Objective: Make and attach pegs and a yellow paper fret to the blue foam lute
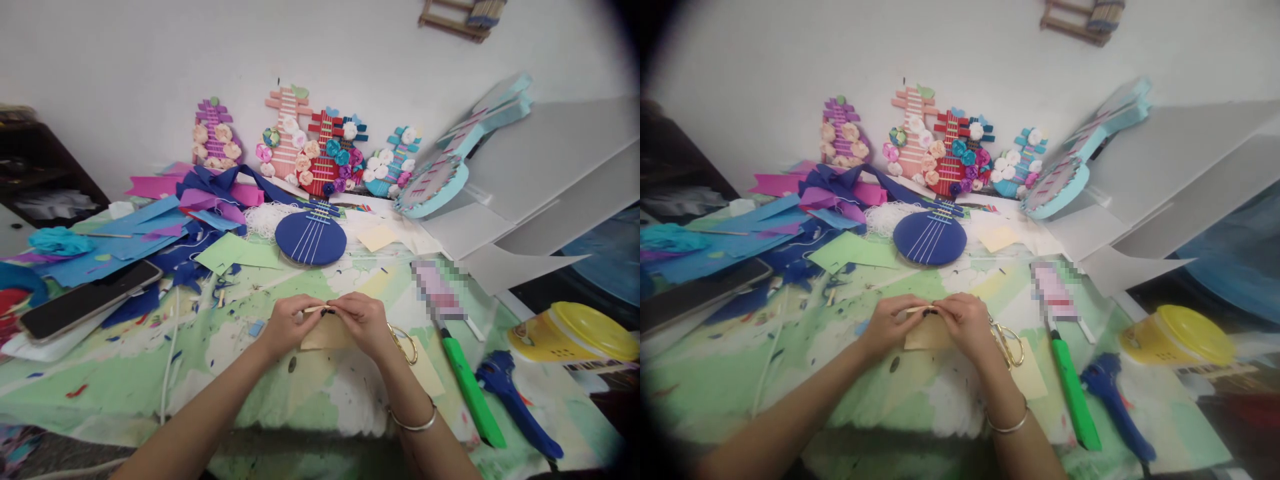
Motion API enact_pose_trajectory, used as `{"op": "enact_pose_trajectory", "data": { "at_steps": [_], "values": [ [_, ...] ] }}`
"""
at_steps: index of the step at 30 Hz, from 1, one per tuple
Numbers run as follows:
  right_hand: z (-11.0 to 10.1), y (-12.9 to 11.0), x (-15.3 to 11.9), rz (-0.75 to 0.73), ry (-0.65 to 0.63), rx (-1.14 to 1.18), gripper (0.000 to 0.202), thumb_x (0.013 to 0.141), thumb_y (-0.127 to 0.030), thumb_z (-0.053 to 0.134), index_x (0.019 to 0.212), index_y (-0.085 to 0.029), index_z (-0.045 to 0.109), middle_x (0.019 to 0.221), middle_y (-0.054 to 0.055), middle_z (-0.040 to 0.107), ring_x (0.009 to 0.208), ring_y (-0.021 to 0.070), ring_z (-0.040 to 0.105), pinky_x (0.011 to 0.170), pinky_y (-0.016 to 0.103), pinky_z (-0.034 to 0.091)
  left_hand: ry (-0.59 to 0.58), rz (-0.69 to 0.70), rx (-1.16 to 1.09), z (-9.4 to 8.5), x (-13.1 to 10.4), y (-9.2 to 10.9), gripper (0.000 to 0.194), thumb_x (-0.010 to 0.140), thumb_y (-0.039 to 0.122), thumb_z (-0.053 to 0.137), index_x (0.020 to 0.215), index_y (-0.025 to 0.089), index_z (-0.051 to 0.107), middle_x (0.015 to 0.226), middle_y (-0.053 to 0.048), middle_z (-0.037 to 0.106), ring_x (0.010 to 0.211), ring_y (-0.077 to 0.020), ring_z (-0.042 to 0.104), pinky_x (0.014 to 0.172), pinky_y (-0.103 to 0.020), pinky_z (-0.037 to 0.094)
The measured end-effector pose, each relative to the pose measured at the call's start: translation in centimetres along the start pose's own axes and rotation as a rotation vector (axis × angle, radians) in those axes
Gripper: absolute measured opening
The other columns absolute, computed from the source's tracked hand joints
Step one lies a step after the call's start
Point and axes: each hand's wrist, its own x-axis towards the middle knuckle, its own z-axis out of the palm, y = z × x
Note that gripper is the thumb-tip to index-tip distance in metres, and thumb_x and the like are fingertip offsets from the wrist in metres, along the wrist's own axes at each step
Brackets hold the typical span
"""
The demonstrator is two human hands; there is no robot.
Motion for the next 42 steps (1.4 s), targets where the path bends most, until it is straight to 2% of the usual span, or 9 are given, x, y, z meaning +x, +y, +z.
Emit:
{"op": "enact_pose_trajectory", "data": {
  "at_steps": [6, 12, 16, 19, 24, 28, 31, 37, 42],
  "values": [
    [-0.1, 0.4, 0.0, -0.043, 0.085, -0.118, 0.013, 0.080, -0.022, 0.059, 0.081, -0.025, 0.072, 0.076, 0.002, 0.071, 0.068, 0.0138, 0.062, 0.070, 0.031, 0.040, -0.103, -0.229, -0.154, -0.7, 0.3, -0.3, 0.034, 0.086, 0.035, 0.042, 0.085, 0.015, 0.069, 0.080, -0.004, 0.069, 0.075, -0.0168, 0.062, 0.070, -0.026, 0.048],
    [-0.3, 0.5, -0.1, -0.062, 0.107, -0.180, 0.014, 0.081, -0.021, 0.057, 0.079, -0.025, 0.071, 0.076, 0.002, 0.070, 0.066, 0.0125, 0.061, 0.071, 0.032, 0.034, -0.226, -0.370, -0.331, -0.8, 0.6, 0.1, 0.030, 0.081, 0.035, 0.051, 0.096, 0.017, 0.069, 0.091, -0.006, 0.070, 0.085, -0.0198, 0.062, 0.076, -0.030, 0.049],
    [-0.4, 0.4, -0.1, -0.079, 0.091, -0.199, 0.013, 0.080, -0.021, 0.058, 0.079, -0.025, 0.071, 0.076, 0.001, 0.070, 0.067, 0.0119, 0.061, 0.077, 0.035, 0.030, -0.248, -0.447, -0.451, -0.7, 0.4, 0.0, 0.030, 0.077, 0.034, 0.057, 0.097, 0.015, 0.068, 0.095, -0.008, 0.069, 0.085, -0.0202, 0.063, 0.075, -0.032, 0.050],
    [-0.3, 0.2, -0.1, -0.069, 0.056, -0.230, 0.013, 0.080, -0.023, 0.058, 0.080, -0.027, 0.070, 0.077, 0.000, 0.070, 0.069, 0.0123, 0.060, 0.082, 0.036, 0.027, -0.236, -0.460, -0.458, -0.6, 0.3, -0.2, 0.029, 0.075, 0.033, 0.059, 0.095, 0.015, 0.069, 0.093, -0.008, 0.070, 0.082, -0.0208, 0.064, 0.072, -0.032, 0.051],
    [0.1, 0.1, -0.1, -0.076, 0.016, -0.263, 0.010, 0.081, -0.027, 0.059, 0.081, -0.028, 0.069, 0.077, -0.001, 0.070, 0.070, 0.0120, 0.060, 0.086, 0.038, 0.023, -0.096, -0.366, -0.217, -0.2, 0.3, -0.5, 0.017, 0.073, 0.018, 0.056, 0.079, 0.016, 0.072, 0.078, -0.004, 0.072, 0.074, -0.0186, 0.065, 0.068, -0.028, 0.050],
    [0.5, 0.0, -0.1, -0.069, 0.016, -0.264, 0.012, 0.082, -0.027, 0.058, 0.083, -0.028, 0.069, 0.078, -0.001, 0.070, 0.071, 0.0122, 0.059, 0.088, 0.038, 0.022, 0.058, -0.211, 0.006, 0.2, 0.1, -0.7, 0.023, 0.071, 0.009, 0.050, 0.072, 0.018, 0.070, 0.074, -0.002, 0.071, 0.070, -0.0165, 0.065, 0.068, -0.026, 0.049],
    [0.6, -0.2, -0.1, -0.055, 0.004, -0.266, 0.012, 0.082, -0.027, 0.057, 0.083, -0.028, 0.069, 0.078, -0.001, 0.070, 0.072, 0.0126, 0.060, 0.089, 0.038, 0.021, 0.125, -0.129, 0.119, 0.5, -0.2, -0.9, 0.022, 0.071, 0.008, 0.050, 0.070, 0.019, 0.069, 0.073, -0.002, 0.071, 0.068, -0.0162, 0.065, 0.067, -0.026, 0.049],
    [0.6, -0.4, -0.2, -0.008, -0.015, -0.254, 0.016, 0.083, -0.019, 0.054, 0.086, -0.028, 0.068, 0.078, -0.002, 0.071, 0.074, 0.0127, 0.061, 0.092, 0.039, 0.019, 0.122, 0.146, 0.251, 0.9, -0.4, -0.7, 0.016, 0.078, 0.015, 0.051, 0.085, 0.015, 0.066, 0.079, -0.007, 0.069, 0.074, -0.0176, 0.062, 0.070, -0.030, 0.048],
    [0.5, -0.2, -0.1, 0.076, -0.019, -0.130, 0.020, 0.081, -0.014, 0.055, 0.078, -0.028, 0.070, 0.077, -0.002, 0.071, 0.072, 0.0122, 0.061, 0.082, 0.032, 0.028, 0.079, 0.339, 0.265, 1.2, -0.2, -0.8, 0.015, 0.081, 0.015, 0.050, 0.091, 0.014, 0.062, 0.077, -0.007, 0.067, 0.072, -0.0152, 0.059, 0.068, -0.028, 0.048]
  ]
}}
